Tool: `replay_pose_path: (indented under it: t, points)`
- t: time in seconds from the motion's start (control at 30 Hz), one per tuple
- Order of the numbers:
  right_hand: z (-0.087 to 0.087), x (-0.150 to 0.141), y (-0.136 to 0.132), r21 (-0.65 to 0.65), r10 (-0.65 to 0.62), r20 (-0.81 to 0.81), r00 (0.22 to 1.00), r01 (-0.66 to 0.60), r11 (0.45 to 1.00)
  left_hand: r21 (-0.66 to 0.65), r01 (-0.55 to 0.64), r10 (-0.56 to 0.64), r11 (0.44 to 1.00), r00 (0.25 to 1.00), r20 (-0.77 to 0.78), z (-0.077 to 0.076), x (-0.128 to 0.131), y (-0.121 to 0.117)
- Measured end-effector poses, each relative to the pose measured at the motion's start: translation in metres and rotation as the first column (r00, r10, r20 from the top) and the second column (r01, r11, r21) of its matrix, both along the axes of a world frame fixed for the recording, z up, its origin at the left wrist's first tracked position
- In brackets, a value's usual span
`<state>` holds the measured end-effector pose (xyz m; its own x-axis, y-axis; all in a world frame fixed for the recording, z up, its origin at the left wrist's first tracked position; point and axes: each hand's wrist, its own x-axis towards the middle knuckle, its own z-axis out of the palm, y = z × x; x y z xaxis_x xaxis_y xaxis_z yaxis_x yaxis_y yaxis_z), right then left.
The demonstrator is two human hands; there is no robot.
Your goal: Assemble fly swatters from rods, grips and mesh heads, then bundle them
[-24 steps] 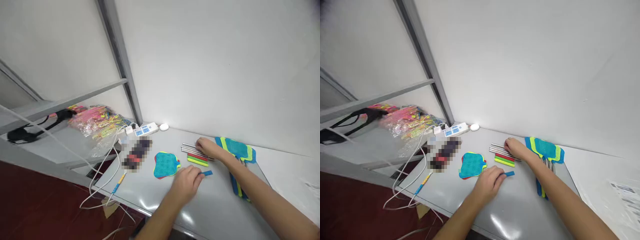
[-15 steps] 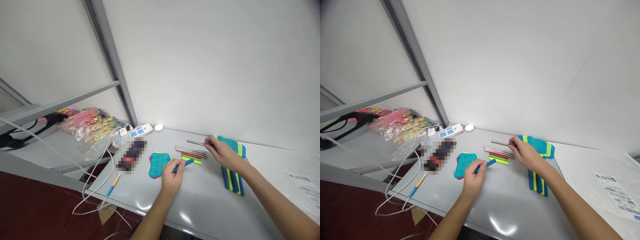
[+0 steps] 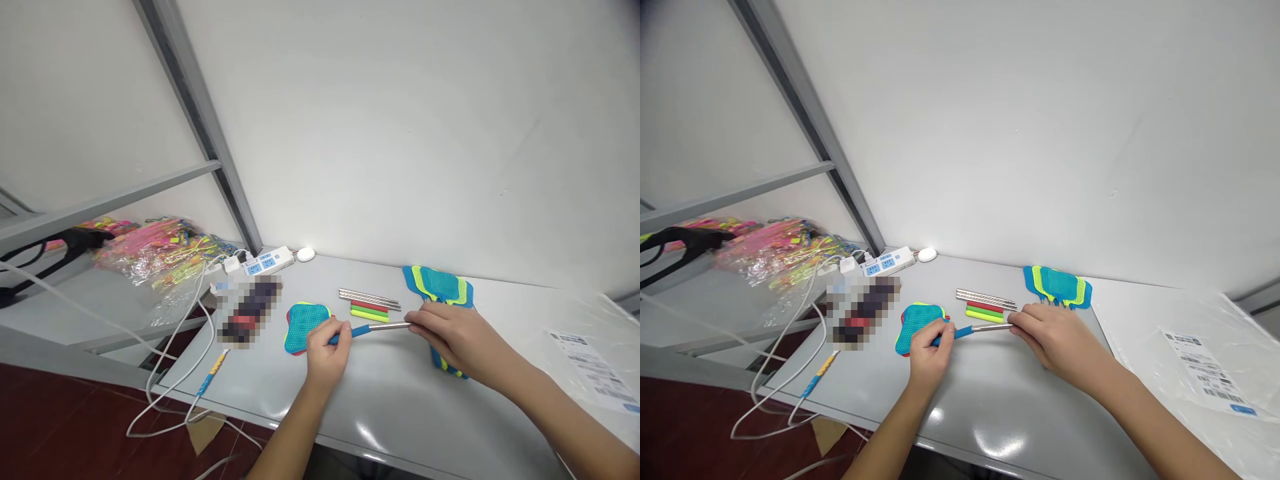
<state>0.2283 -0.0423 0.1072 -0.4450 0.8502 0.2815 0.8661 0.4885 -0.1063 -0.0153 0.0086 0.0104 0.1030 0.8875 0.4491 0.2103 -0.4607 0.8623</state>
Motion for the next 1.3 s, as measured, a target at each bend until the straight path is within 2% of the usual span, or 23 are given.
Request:
replay_pose_path:
  t: [0.1,0.2,0.27,0.37,0.43,0.53,0.63,0.7,0.77,0.83,1.0,1.13,1.3]
  points:
    - [0.002,-0.006,-0.004,0.066,0.029,0.068,0.997,-0.034,0.997,0.029,0.019,-0.018,0.999,1.000,-0.023,0.003,0.003,-0.003]
    - [-0.002,-0.017,-0.008,0.055,0.073,0.098,0.993,-0.078,0.995,0.039,0.082,-0.080,0.996,0.996,-0.047,0.007,0.012,-0.011]
    - [-0.005,-0.025,-0.010,0.031,0.073,0.113,0.991,-0.076,0.997,-0.028,0.112,-0.112,0.993,0.994,0.001,0.010,0.019,-0.017]
    - [-0.009,-0.030,-0.013,-0.046,0.041,0.099,0.994,-0.037,0.998,-0.228,0.148,-0.121,0.962,0.985,0.126,0.012,0.020,-0.021]
    - [-0.010,-0.029,-0.015,-0.092,0.022,0.092,0.996,-0.014,0.996,-0.291,0.136,-0.107,0.947,0.988,0.113,0.015,0.013,-0.019]
    - [-0.013,-0.025,-0.017,-0.067,-0.004,0.122,0.993,0.013,0.998,-0.342,0.138,-0.129,0.930,0.990,0.051,0.022,-0.006,-0.015]
    - [-0.020,-0.027,-0.019,-0.024,0.028,0.144,0.989,-0.025,0.999,-0.431,0.316,-0.283,0.846,0.949,0.140,0.030,-0.024,-0.012]
    - [-0.028,-0.033,-0.020,-0.019,0.069,0.146,0.987,-0.067,0.998,-0.452,0.460,-0.336,0.764,0.882,0.330,0.032,-0.031,-0.011]
    - [-0.037,-0.042,-0.022,-0.015,0.098,0.142,0.985,-0.097,0.995,-0.449,0.562,-0.304,0.694,0.795,0.526,0.031,-0.035,-0.012]
    - [-0.044,-0.052,-0.024,-0.019,0.114,0.138,0.984,-0.113,0.993,-0.461,0.600,-0.253,0.654,0.747,0.615,0.028,-0.037,-0.014]
    - [-0.044,-0.081,-0.028,-0.099,0.114,0.166,0.979,-0.098,0.990,-0.494,0.565,-0.138,0.661,0.738,0.661,0.027,-0.044,-0.021]
    - [-0.037,-0.100,-0.022,-0.153,0.144,0.201,0.969,-0.115,0.982,-0.486,0.562,-0.104,0.669,0.718,0.688,0.035,-0.053,-0.024]
    - [-0.034,-0.114,-0.009,-0.164,0.185,0.198,0.963,-0.154,0.974,-0.478,0.520,-0.057,0.707,0.716,0.695,0.043,-0.063,-0.024]
